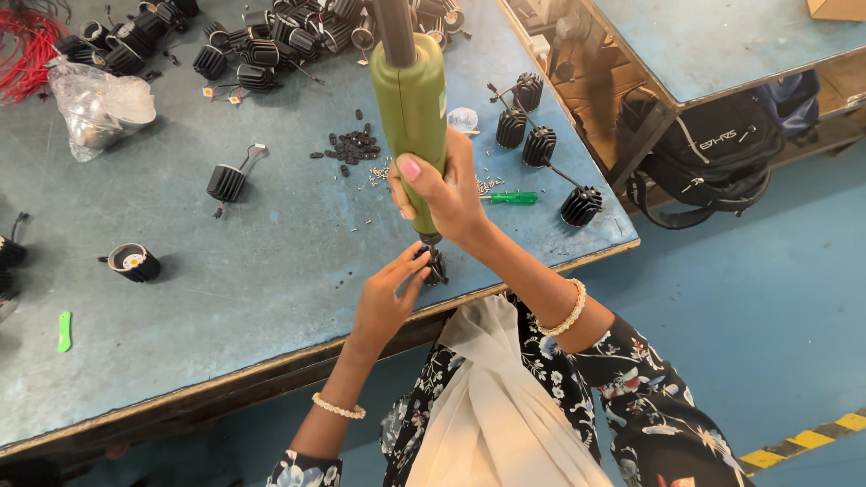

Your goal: The person assembles LED light fixtures by hand, inserting components into the metal housings and securing them with a power screwdriver and a manual screwdriver.

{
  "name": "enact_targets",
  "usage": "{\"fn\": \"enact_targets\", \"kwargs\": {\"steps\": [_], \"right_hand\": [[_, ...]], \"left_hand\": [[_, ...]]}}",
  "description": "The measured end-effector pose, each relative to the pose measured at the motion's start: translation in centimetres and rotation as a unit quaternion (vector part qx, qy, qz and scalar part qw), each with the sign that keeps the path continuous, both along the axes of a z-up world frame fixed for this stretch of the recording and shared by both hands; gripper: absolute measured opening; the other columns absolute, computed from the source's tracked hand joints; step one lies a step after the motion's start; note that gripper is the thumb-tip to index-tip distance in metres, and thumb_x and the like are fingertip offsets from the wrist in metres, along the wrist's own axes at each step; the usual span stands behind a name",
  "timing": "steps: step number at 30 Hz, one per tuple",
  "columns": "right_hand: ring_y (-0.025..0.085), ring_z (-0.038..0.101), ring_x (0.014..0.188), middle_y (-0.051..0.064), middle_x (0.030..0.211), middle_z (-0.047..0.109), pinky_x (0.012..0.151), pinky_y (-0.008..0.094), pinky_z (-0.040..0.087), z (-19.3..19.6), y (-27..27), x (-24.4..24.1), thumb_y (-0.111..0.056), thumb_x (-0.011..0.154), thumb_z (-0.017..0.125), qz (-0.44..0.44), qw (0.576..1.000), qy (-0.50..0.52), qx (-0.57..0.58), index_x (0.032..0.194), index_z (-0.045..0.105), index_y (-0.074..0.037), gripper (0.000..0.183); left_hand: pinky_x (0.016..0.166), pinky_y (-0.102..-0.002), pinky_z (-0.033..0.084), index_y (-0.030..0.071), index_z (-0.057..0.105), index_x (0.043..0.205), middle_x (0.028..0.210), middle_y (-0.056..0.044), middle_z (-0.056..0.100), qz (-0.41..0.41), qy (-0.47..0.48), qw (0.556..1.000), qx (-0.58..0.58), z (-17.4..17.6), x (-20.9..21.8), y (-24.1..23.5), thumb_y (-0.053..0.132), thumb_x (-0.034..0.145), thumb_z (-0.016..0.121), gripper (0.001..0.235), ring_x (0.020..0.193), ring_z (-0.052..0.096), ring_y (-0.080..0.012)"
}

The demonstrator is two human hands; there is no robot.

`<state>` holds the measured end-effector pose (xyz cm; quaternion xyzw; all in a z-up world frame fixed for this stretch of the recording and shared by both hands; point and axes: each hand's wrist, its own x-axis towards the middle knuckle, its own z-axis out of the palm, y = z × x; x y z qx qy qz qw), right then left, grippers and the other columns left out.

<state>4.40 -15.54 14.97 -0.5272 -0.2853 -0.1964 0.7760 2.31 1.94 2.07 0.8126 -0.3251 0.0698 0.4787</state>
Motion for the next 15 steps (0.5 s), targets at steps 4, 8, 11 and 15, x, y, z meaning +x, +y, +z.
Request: {"fn": "enact_targets", "kwargs": {"steps": [4,8,11,15], "right_hand": [[0.013,0.055,0.054,0.009,0.071,0.058,0.052,0.028,0.048,-0.2,0.1,-0.5,-0.035,0.101,0.065,0.010,1.000,-0.002,0.004,0.100,0.055,0.002,0.039],[0.012,0.054,0.054,0.008,0.070,0.058,0.051,0.027,0.047,-0.3,0.2,-0.5,-0.036,0.100,0.066,0.003,1.000,-0.001,0.002,0.098,0.055,0.002,0.039],[0.012,0.054,0.054,0.008,0.069,0.058,0.051,0.027,0.047,-0.4,0.2,-0.5,-0.038,0.101,0.065,-0.005,1.000,-0.002,-0.001,0.096,0.056,0.002,0.041],[0.012,0.054,0.054,0.007,0.067,0.057,0.052,0.027,0.047,-0.4,0.0,-0.3,-0.041,0.101,0.064,-0.019,1.000,-0.010,-0.006,0.092,0.057,0.001,0.044]], "left_hand": [[0.099,-0.041,0.054,0.003,0.065,0.126,0.146,-0.020,0.057,-0.008,-0.058,0.998,0.023,0.0,-0.9,0.1,0.016,0.087,0.079,0.044,0.127,0.062,-0.0373],[0.099,-0.041,0.055,0.005,0.063,0.129,0.149,-0.020,0.055,0.024,-0.054,0.998,0.006,-1.2,-1.4,-0.6,0.018,0.086,0.081,0.049,0.129,0.061,-0.0367],[0.096,-0.040,0.056,0.005,0.065,0.127,0.147,-0.020,0.057,0.042,-0.058,0.997,0.000,-2.1,-1.1,-1.0,0.016,0.086,0.080,0.044,0.128,0.063,-0.0357],[0.094,-0.037,0.059,0.005,0.065,0.125,0.142,-0.016,0.063,0.021,-0.026,0.999,-0.038,-2.7,-0.5,-0.9,0.009,0.090,0.076,0.037,0.118,0.071,-0.0299]]}}
